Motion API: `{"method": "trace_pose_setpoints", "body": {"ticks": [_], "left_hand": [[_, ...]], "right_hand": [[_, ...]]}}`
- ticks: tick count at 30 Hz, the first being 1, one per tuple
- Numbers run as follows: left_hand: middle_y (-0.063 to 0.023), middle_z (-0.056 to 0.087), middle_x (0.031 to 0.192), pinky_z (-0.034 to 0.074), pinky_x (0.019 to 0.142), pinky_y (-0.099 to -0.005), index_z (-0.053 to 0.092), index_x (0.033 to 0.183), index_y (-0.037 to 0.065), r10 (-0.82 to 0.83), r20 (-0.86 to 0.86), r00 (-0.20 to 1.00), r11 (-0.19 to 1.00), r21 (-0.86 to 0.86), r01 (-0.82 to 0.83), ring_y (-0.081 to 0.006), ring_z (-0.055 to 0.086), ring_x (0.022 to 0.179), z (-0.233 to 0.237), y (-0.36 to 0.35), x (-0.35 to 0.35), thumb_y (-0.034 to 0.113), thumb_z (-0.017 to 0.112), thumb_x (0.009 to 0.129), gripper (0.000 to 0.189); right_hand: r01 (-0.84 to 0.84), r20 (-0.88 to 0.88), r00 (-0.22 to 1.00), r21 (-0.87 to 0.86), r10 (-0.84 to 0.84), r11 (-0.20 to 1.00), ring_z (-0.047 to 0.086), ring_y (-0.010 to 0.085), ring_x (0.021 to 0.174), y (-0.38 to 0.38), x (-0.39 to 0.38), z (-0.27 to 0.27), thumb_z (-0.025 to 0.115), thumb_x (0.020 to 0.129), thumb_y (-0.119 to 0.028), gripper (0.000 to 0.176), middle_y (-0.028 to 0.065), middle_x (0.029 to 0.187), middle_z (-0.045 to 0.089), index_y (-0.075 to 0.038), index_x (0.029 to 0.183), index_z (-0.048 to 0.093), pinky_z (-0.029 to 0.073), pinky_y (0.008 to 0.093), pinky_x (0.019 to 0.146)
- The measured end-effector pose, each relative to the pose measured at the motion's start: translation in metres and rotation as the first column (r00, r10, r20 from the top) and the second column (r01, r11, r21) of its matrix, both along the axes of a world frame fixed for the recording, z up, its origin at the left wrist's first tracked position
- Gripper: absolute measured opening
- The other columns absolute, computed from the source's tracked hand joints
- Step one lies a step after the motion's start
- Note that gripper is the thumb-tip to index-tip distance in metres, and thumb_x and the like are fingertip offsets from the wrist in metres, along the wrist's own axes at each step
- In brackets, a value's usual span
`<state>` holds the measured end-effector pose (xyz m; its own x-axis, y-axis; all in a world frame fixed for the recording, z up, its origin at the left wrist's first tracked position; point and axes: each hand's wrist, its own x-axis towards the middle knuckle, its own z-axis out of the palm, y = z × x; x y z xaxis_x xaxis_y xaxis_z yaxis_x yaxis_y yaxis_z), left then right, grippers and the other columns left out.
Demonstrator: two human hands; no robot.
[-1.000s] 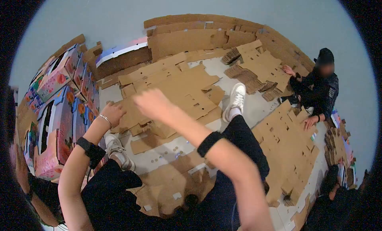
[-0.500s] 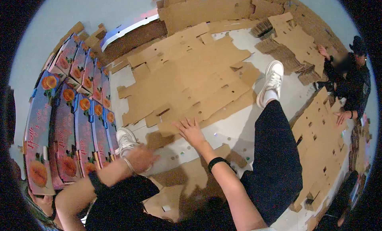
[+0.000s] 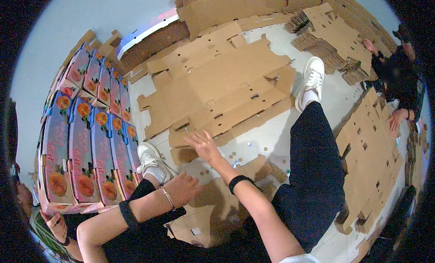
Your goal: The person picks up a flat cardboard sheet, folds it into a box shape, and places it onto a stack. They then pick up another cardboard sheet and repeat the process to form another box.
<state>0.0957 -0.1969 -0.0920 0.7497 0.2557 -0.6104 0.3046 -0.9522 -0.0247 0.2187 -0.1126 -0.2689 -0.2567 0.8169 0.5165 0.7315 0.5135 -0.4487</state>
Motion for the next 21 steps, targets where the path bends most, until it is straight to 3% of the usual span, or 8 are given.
{"method": "trace_pose_setpoints", "body": {"ticks": [2, 5, 9, 15, 16, 17, 19, 21], "left_hand": [[-0.0059, 0.061, 0.092, 0.042, 0.079, -0.0383, 0.056, 0.108, 0.01, -0.077, 0.188, 0.979, 0.993, 0.102, 0.058, -0.0211, 0.062, 0.087, -0.007, -0.003, -0.005, 0.019, 0.055, 0.081, 0.028], [-0.0059, 0.061, 0.093, 0.042, 0.079, -0.0378, 0.055, 0.109, 0.01, -0.095, 0.239, 0.966, 0.989, 0.133, 0.064, -0.0212, 0.061, 0.087, -0.006, -0.003, -0.006, 0.019, 0.055, 0.081, 0.029], [-0.0053, 0.06, 0.092, 0.041, 0.078, -0.0374, 0.055, 0.108, 0.01, -0.041, 0.197, 0.979, 0.996, 0.08, 0.025, -0.0212, 0.061, 0.086, -0.011, -0.005, -0.006, 0.019, 0.055, 0.08, 0.03], [-0.005, 0.06, 0.09, 0.041, 0.077, -0.0372, 0.056, 0.105, 0.01, -0.036, 0.177, 0.984, 0.997, 0.072, 0.023, -0.0206, 0.061, 0.084, -0.011, -0.006, -0.004, 0.019, 0.055, 0.08, 0.026], [-0.0067, 0.06, 0.094, 0.042, 0.08, -0.0376, 0.054, 0.111, 0.01, -0.027, 0.089, 0.996, 0.999, 0.044, 0.023, -0.0224, 0.06, 0.088, -0.007, -0.006, 0.0, 0.019, 0.055, 0.08, 0.032], [-0.0084, 0.059, 0.098, 0.043, 0.082, -0.0381, 0.053, 0.116, 0.01, -0.021, 0.0, 1.0, 1.0, 0.018, 0.021, -0.0243, 0.06, 0.092, -0.004, -0.007, 0.003, 0.018, 0.055, 0.08, 0.037], [-0.0086, 0.059, 0.098, 0.043, 0.083, -0.0383, 0.053, 0.115, 0.01, -0.008, 0.023, 1.0, 1.0, 0.02, 0.008, -0.0244, 0.06, 0.092, -0.008, -0.008, 0.001, 0.018, 0.055, 0.08, 0.037], [-0.0087, 0.059, 0.098, 0.043, 0.083, -0.0385, 0.054, 0.115, 0.01, -0.001, 0.049, 0.999, 1.0, 0.025, -0.001, -0.0245, 0.06, 0.092, -0.01, -0.007, 0.0, 0.018, 0.056, 0.079, 0.036]], "right_hand": [[-0.016, -0.034, 0.999, 0.026, 0.017, 1.0, 0.055, 0.0214, 0.115, 0.005, -0.006, 0.01, 0.053, 0.089, -0.015, 0.038, 0.0119, 0.12, 0.06, -0.018, 0.126, 0.054, 0.032, 0.0446, 0.103], [-0.019, -0.147, 0.989, 0.073, 0.029, 0.997, 0.056, 0.0224, 0.113, 0.013, -0.008, 0.032, 0.053, 0.086, -0.009, 0.038, 0.0124, 0.117, 0.061, -0.012, 0.124, 0.055, 0.033, 0.0449, 0.102], [0.023, -0.334, 0.942, 0.045, -0.007, 0.999, 0.057, 0.0226, 0.112, 0.02, -0.007, 0.063, 0.052, 0.084, -0.003, 0.039, 0.013, 0.115, 0.062, -0.005, 0.122, 0.053, 0.033, 0.045, 0.102], [0.028, -0.334, 0.942, 0.18, 0.034, 0.983, 0.055, 0.0219, 0.115, 0.019, -0.02, 0.092, 0.049, 0.084, -0.003, 0.04, 0.0125, 0.12, 0.06, -0.006, 0.124, 0.053, 0.03, 0.0463, 0.105], [0.029, -0.336, 0.941, 0.174, 0.032, 0.984, 0.055, 0.0219, 0.115, 0.015, -0.023, 0.087, 0.049, 0.084, -0.003, 0.04, 0.0125, 0.12, 0.06, -0.006, 0.124, 0.053, 0.03, 0.0463, 0.105], [-0.009, -0.294, 0.955, 0.129, 0.047, 0.992, 0.051, 0.0223, 0.119, 0.01, -0.026, 0.081, 0.049, 0.083, -0.003, 0.042, 0.0123, 0.125, 0.056, -0.007, 0.126, 0.051, 0.029, 0.0469, 0.106], [-0.04, -0.25, 0.966, 0.088, 0.061, 0.995, 0.048, 0.0228, 0.123, -0.001, -0.03, 0.057, 0.049, 0.083, -0.003, 0.045, 0.0121, 0.13, 0.053, -0.008, 0.127, 0.05, 0.028, 0.0474, 0.107], [-0.085, -0.073, 0.995, -0.26, 0.069, 0.962, 0.04, 0.0242, 0.129, -0.015, -0.03, 0.016, 0.05, 0.082, -0.005, 0.05, 0.0111, 0.138, 0.045, -0.01, 0.131, 0.046, 0.027, 0.0486, 0.107]]}}
